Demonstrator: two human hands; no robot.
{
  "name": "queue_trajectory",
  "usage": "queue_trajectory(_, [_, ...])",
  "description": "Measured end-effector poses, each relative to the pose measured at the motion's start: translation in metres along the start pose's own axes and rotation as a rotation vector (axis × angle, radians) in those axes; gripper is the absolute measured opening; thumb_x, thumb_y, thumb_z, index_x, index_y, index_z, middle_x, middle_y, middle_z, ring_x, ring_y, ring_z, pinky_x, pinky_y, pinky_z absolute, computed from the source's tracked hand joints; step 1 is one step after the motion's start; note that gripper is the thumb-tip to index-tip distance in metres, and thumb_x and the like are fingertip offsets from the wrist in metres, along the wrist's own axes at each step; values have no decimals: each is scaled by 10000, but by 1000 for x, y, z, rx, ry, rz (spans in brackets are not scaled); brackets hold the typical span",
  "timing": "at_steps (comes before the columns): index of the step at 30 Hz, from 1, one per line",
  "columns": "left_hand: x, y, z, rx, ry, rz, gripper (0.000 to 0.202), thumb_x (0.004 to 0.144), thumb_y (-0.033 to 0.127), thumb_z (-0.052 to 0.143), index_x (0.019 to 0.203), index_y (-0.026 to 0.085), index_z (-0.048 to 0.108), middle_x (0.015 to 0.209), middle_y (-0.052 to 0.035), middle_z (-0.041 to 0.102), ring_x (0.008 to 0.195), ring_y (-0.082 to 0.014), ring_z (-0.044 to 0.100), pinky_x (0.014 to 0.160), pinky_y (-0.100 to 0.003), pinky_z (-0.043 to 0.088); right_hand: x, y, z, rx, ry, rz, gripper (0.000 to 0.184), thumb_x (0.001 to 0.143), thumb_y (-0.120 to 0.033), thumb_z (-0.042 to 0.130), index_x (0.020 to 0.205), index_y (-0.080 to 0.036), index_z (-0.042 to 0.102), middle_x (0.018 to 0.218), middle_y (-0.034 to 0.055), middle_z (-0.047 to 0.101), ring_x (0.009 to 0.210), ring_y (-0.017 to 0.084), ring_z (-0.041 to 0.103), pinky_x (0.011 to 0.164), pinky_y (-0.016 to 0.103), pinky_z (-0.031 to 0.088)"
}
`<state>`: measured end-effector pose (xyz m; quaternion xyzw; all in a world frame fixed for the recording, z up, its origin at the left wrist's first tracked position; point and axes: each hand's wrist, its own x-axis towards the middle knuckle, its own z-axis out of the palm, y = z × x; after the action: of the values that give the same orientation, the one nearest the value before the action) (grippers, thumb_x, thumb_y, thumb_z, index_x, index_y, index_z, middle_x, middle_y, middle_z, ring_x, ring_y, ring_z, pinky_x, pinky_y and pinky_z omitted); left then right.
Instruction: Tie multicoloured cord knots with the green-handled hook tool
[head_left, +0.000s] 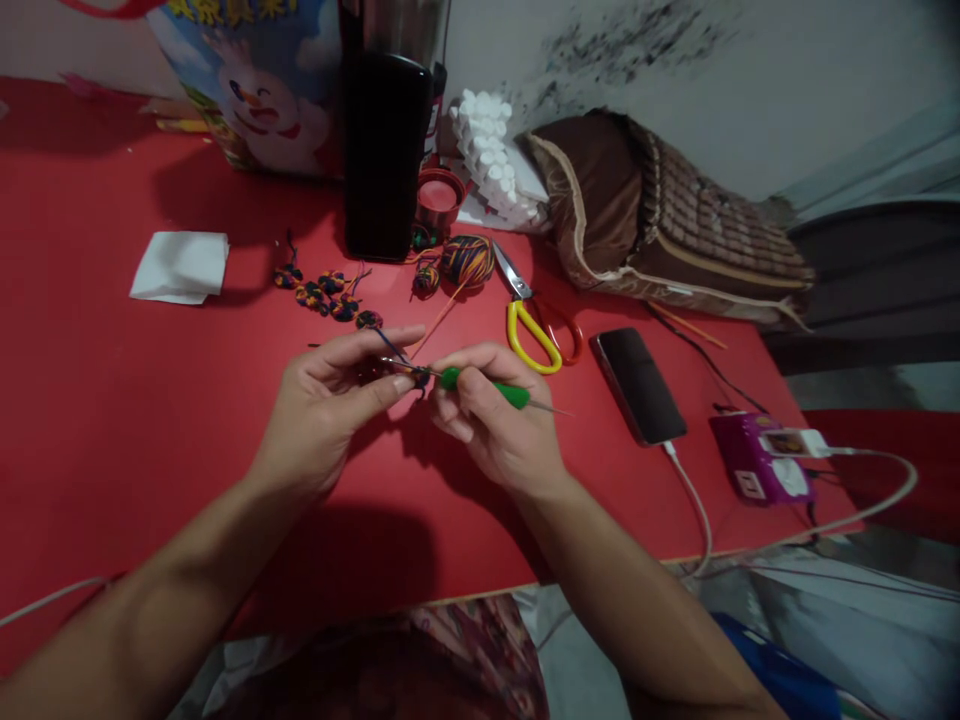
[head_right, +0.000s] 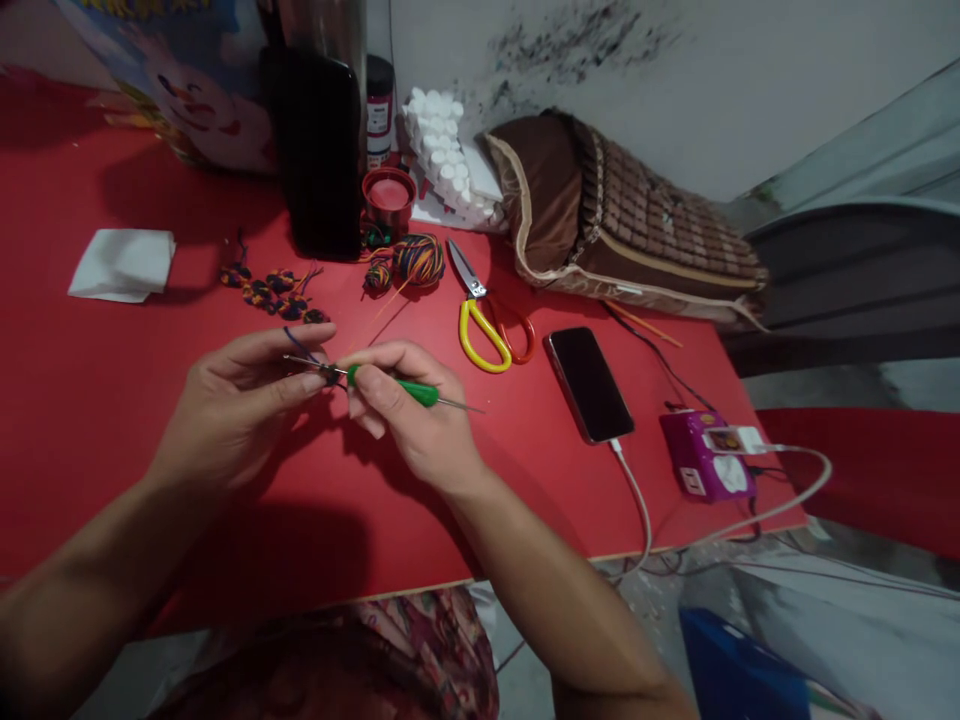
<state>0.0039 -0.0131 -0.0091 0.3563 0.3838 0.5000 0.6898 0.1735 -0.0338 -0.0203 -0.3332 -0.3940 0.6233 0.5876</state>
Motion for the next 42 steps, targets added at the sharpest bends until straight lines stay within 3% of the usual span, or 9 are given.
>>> queue_trajectory(7, [0,1,2,-78,-5,-29,320,770,102,915,1036,279,904,924,-22,838,775,-110,741,740,-193,612,4,0,6,105,47,94,258,885,-442,871,936,-209,771,634,-53,627,492,53,391,482,207,352])
queue_trajectory(10, [0,2,2,-83,6,-44,294,766,119,925,1018,270,905,859,-17,824,748,-115,740,725,-203,618,3,1,7,116,37,113,260,882,-444,872,933,-213,765,626,-57,617,489,53,383,476,205,346])
queue_trajectory(19, [0,0,4,45,52,11,327,718,130,975,1000,281,908,819,1,781,756,-88,705,714,-151,592,1,1,9,142,90,39,211,899,-397,866,916,-200,792,645,-42,674,487,46,420,496,202,396])
queue_trajectory(25, [0,0,4,-1,97,-43,464,699,134,976,1121,302,887,825,15,773,754,-101,701,749,-209,608,2,8,11,151,118,91,243,872,-427,880,906,-207,782,658,-47,650,492,48,385,488,205,391])
queue_trajectory(29, [1,3,6,-9,131,-62,463,669,130,985,1101,267,887,798,18,765,742,-111,702,750,-236,608,2,10,12,153,129,99,237,877,-422,871,910,-203,785,660,-50,626,493,45,373,491,207,380])
queue_trajectory(35, [2,5,8,-60,144,-142,375,648,129,993,995,227,891,777,-1,770,711,-125,701,713,-255,607,2,9,11,128,127,96,215,886,-400,856,1002,-239,773,651,-56,645,503,67,419,506,216,403])
queue_trajectory(42, [4,4,3,-48,95,-101,324,703,120,948,1004,228,896,783,-11,780,702,-119,707,732,-245,599,3,9,4,113,28,125,247,949,-441,777,1053,-218,793,736,-15,708,538,80,501,538,236,450])
